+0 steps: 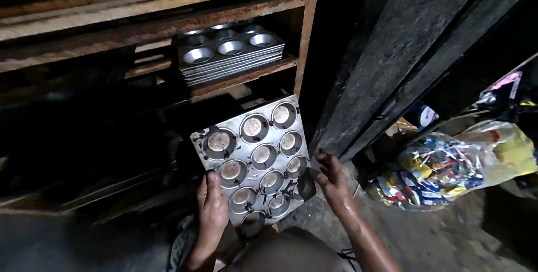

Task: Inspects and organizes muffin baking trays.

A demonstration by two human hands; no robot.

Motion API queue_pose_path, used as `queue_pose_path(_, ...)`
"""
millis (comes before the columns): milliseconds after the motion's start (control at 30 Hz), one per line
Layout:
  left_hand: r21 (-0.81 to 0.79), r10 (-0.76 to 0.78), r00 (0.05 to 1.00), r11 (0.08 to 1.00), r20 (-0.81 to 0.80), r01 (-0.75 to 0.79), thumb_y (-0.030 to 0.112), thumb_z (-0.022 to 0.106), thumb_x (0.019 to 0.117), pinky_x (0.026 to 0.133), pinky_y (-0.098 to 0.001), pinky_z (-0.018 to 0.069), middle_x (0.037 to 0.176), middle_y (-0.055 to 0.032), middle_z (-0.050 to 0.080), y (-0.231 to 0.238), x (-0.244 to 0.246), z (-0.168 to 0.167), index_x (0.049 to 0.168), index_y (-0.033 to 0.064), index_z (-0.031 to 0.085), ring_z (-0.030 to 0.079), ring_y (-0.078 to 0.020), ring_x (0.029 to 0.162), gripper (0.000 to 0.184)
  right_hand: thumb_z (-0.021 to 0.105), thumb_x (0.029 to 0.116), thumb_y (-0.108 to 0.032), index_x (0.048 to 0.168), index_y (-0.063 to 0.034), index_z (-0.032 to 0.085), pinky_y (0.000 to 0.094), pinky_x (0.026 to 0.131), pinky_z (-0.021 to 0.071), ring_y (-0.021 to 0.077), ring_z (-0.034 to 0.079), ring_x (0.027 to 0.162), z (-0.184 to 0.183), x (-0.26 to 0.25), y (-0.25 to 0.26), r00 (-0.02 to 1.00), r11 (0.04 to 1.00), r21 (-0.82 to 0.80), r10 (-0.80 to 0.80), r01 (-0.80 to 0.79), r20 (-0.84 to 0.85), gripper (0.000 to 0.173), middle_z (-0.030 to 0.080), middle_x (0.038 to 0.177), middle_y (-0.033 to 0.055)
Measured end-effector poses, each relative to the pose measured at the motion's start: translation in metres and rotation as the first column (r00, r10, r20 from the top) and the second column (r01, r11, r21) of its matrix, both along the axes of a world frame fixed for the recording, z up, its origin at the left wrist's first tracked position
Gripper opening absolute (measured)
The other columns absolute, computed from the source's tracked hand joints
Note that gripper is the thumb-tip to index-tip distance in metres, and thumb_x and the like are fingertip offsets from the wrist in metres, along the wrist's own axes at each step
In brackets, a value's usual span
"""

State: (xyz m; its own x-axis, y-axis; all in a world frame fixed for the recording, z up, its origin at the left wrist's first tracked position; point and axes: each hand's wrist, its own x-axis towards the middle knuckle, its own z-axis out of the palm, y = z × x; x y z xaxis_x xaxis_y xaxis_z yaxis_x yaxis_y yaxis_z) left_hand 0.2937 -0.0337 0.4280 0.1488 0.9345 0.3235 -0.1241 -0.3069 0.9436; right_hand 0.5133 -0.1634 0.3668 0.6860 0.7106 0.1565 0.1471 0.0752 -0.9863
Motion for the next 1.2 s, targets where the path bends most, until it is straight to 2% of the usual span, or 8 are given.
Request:
queue_pose_path(67,-0.022,-0.002,1.0,1.0,0.01,0.002,0.027,0.033,0.11,0.098,-0.0207,0.0542,0.109,0.0089,0.068,0.0,0.002,-0.001,0.124,0.0001,0.055,0.064,0.0035,0.106,0.037,0.074,0.085,-0.029,0.151,0.002,0.037,0.0346,0.106,0.0491,0.0203,0.053,0.132,0.009,-0.009,0.004,0.988,0.993,-0.056,0.092,-0.1,-0.121,0.081,0.049,0.148,0.0192)
queue_pose_path(167,0.015,-0.023,1.0,1.0,-0.005,0.023,0.029,0.035,0.1099,0.098,-0.0192,0.0534,0.107,0.0118,0.068,-0.003,0.002,-0.005,0.12,0.0022,0.057,0.063,0.0051,0.106,0.036,0.077,0.082,-0.044,0.157,-0.0021,0.027,0.0315,0.107,0.0496,0.0141,0.057,0.128,0.013,-0.024,0.013,0.968,0.981,-0.102,0.142,-0.165,-0.206,0.1,0.053,0.146,0.0155)
queue_pose_path(567,0.181,-0.064,0.998,0.981,-0.024,0.067,0.045,0.046,0.1067,0.095,-0.0175,0.0545,0.102,0.0215,0.07,-0.009,0.006,-0.014,0.111,0.0146,0.066,0.065,0.0075,0.103,0.036,0.079,0.0726,-0.02,0.157,-0.0033,0.025,0.0341,0.105,0.0488,0.0183,0.055,0.128,0.01,-0.03,0.029,0.961,0.978,-0.183,0.048,-0.101,-0.273,0.101,0.049,0.146,0.0181)
queue_pose_path(767,0.196,-0.065,0.997,0.978,-0.036,0.071,0.044,0.045,0.1069,0.094,-0.017,0.0549,0.102,0.0224,0.071,-0.012,0.008,-0.012,0.111,0.0157,0.065,0.065,0.0081,0.103,0.035,0.078,0.0672,-0.004,0.155,0.003,0.025,0.0415,0.108,0.0473,0.0283,0.054,0.131,0.002,-0.031,0.03,0.994,0.972,-0.233,-0.002,-0.023,-0.108,0.103,0.047,0.146,0.0262)
queue_pose_path(933,0.191,-0.087,0.995,0.977,-0.055,0.096,0.04,0.044,0.108,0.093,-0.0148,0.0538,0.099,0.0231,0.069,-0.012,0.009,-0.007,0.107,0.0128,0.065,0.064,0.0104,0.101,0.034,0.074,0.0728,-0.006,0.153,-0.0007,0.029,0.0336,0.094,0.057,0.0169,0.065,0.113,0.01,-0.02,0.01,0.949,0.976,-0.146,0.114,-0.162,-0.293,0.092,0.059,0.132,0.0165)
queue_pose_path(1067,0.139,-0.132,0.991,0.981,-0.03,0.135,0.043,0.044,0.1078,0.095,-0.017,0.0545,0.102,0.0223,0.07,-0.01,0.016,-0.008,0.11,0.0157,0.064,0.065,0.0082,0.103,0.034,0.066,0.0837,-0.004,0.137,0.0016,0.051,0.0311,0.087,0.059,0.0133,0.068,0.099,0.006,0.008,-0.021,0.944,0.993,-0.024,0.105,-0.118,-0.314,0.056,0.067,0.115,0.0091)
queue_pose_path(1133,0.118,-0.136,0.991,0.984,-0.017,0.137,0.041,0.043,0.1086,0.094,-0.0178,0.0548,0.1,0.021,0.07,-0.009,0.022,-0.008,0.109,0.0159,0.064,0.065,0.0071,0.102,0.033,0.057,0.0926,-0.003,0.112,0.0001,0.066,0.0292,0.085,0.0585,0.0106,0.068,0.093,-0.004,0.019,-0.035,0.963,0.998,0.029,-0.054,0.064,-0.265,0.021,0.07,0.102,0.0043)
queue_pose_path(1200,0.091,-0.131,0.991,0.987,-0.012,0.131,0.039,0.041,0.109,0.095,-0.018,0.054,0.1,0.019,0.068,-0.009,0.029,-0.008,0.109,0.0135,0.062,0.064,0.007,0.102,0.033,0.053,0.099,-0.006,0.087,-0.0073,0.067,0.0249,0.08,0.0579,0.005,0.068,0.083,-0.01,0.023,-0.043,0.95,0.969,0.063,-0.222,0.24,-0.218,0.019,0.071,0.086,-0.0033)
